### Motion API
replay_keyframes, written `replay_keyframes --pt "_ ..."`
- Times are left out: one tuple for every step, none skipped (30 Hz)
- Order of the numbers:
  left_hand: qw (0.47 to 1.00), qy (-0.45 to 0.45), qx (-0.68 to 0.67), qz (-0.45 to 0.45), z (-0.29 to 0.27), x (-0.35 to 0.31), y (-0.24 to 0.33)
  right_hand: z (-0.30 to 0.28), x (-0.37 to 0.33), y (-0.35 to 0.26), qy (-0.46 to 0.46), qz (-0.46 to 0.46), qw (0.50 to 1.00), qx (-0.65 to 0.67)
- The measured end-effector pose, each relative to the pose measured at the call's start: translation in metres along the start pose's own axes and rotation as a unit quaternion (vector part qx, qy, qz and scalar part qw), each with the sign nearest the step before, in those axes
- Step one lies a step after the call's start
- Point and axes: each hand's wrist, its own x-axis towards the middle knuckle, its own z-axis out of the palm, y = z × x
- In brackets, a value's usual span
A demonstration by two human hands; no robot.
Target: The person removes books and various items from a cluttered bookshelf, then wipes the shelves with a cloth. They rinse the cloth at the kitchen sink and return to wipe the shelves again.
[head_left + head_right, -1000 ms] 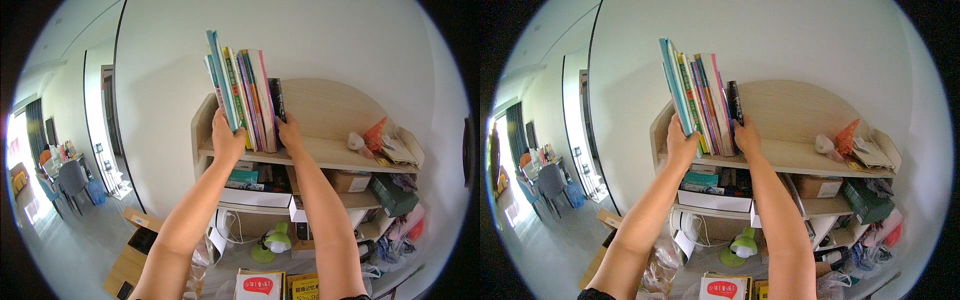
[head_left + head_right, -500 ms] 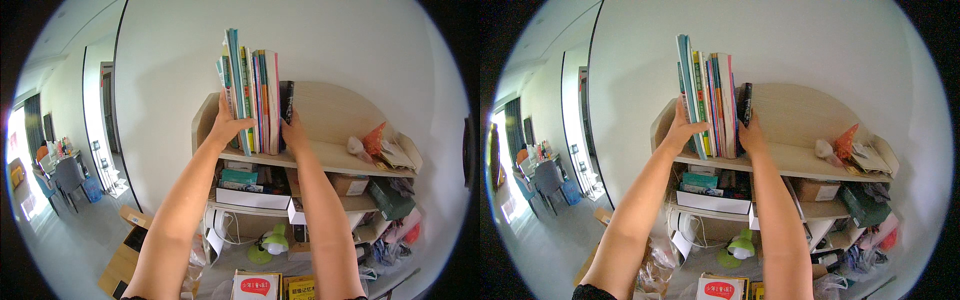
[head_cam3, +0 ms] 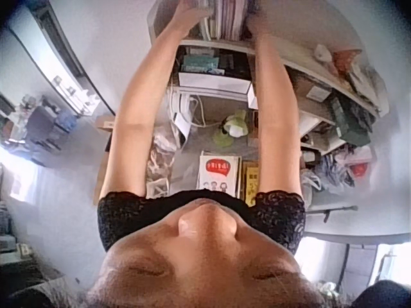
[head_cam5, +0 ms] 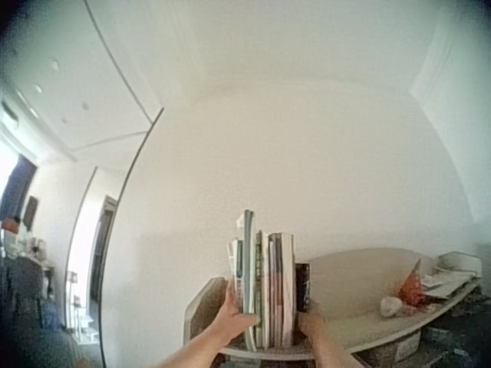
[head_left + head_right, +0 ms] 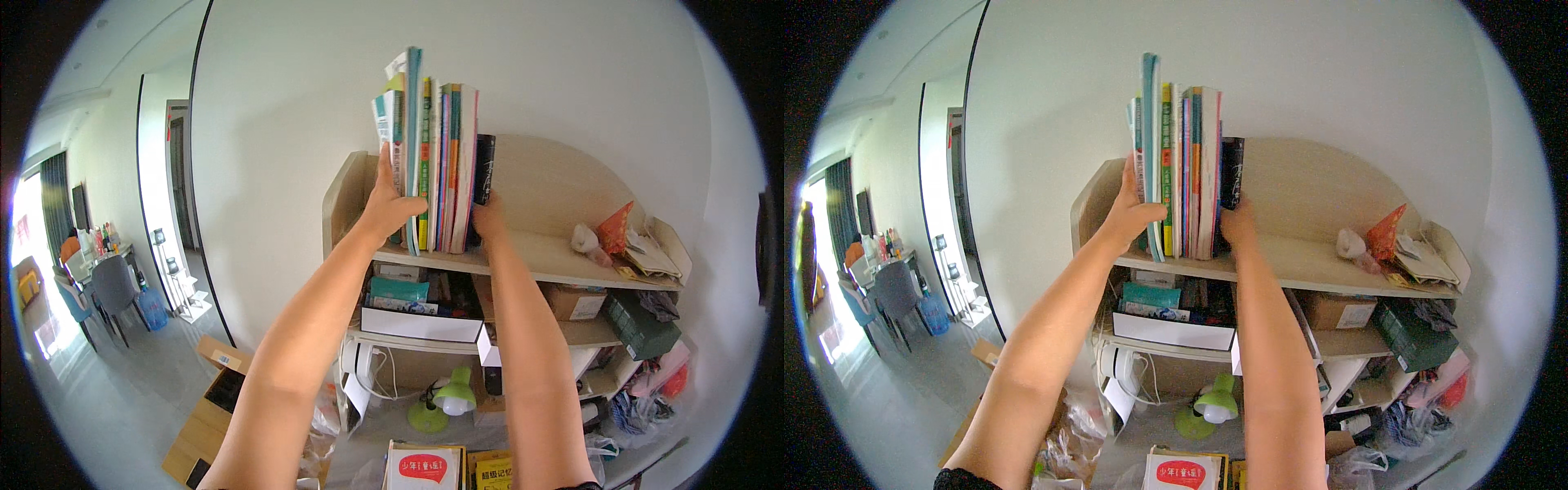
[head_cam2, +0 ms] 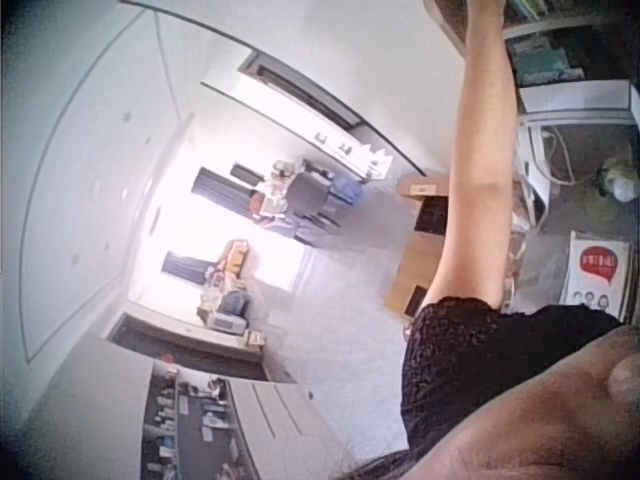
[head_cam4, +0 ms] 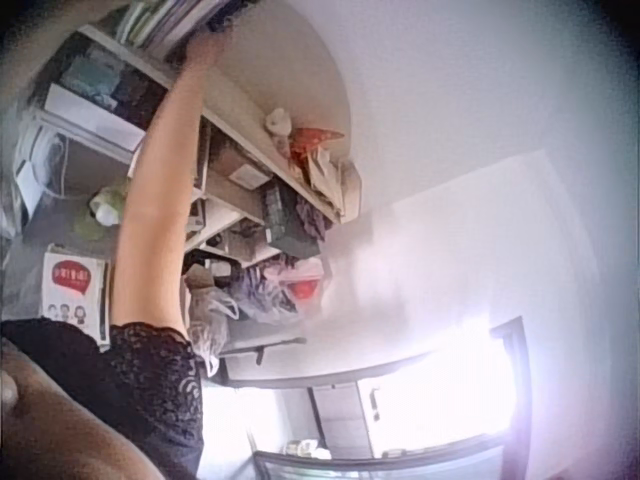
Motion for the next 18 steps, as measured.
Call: replay_keyframes --pt "1.0 0.003 0.015 0.005 0.005 0.002 -0.003 -0.003 0.002 0.005 0.016 -0.004 0.999 -0.03" --pt "0.999 0.011 0.036 0.009 0.005 0.003 -0.008 -0.004 -0.006 -0.007 0.004 0.015 1.0 0.023" --pt "0.998 0.019 0.055 0.014 0.004 0.003 -0.01 -0.011 -0.021 -0.034 -0.009 0.033 0.997 0.075" --pt "0.997 0.023 0.068 0.02 0.009 0.004 -0.013 -0.021 -0.031 -0.05 -0.016 0.051 0.991 0.121" --pt "0.994 0.034 0.097 0.02 0.014 0.004 -0.007 -0.026 -0.034 -0.054 -0.013 0.055 0.991 0.122" --pt "0.992 0.037 0.117 0.019 0.017 0.001 -0.001 -0.031 -0.037 -0.056 -0.01 0.06 0.99 0.124" --pt "0.99 0.04 0.135 0.017 0.02 -0.003 0.007 -0.036 -0.04 -0.059 -0.007 0.064 0.99 0.125" --pt "0.987 0.041 0.155 0.017 0.022 -0.006 0.015 -0.044 -0.046 -0.069 -0.014 0.047 0.991 0.128" --pt "0.984 0.056 0.164 0.043 0.024 -0.007 0.013 -0.05 -0.056 -0.079 -0.022 0.034 0.991 0.131" --pt "0.988 0.051 0.137 0.05 0.024 -0.008 0.013 -0.054 -0.063 -0.084 -0.03 0.021 0.99 0.134" --pt "0.992 0.044 0.108 0.056 0.024 -0.009 0.011 -0.056 -0.067 -0.081 -0.021 -0.011 0.987 0.159" --pt "0.994 0.037 0.079 0.062 0.025 -0.011 0.011 -0.057 -0.07 -0.075 -0.012 -0.044 0.982 0.184" --pt "0.997 0.041 0.058 0.042 0.027 -0.014 0.014 -0.059 -0.072 -0.073 -0.003 -0.077 0.975 0.208" --pt "0.996 0.039 0.051 0.055 0.026 -0.016 0.019 -0.064 -0.076 -0.078 -0.01 -0.068 0.985 0.161" --pt "0.996 0.037 0.044 0.065 0.024 -0.02 0.021 -0.069 -0.082 -0.086 -0.019 -0.056 0.992 0.113" --pt "0.996 0.036 0.038 0.075 0.024 -0.025 0.024 -0.074 -0.089 -0.093 -0.028 -0.044 0.996 0.066" --pt "0.997 0.022 -0.008 0.071 0.031 -0.03 0.029 -0.079 -0.097 -0.094 0.004 -0.087 0.993 0.086" --pt "0.996 0.023 0.002 0.082 0.034 -0.037 0.034 -0.083 -0.106 -0.099 0.008 -0.087 0.992 0.092"
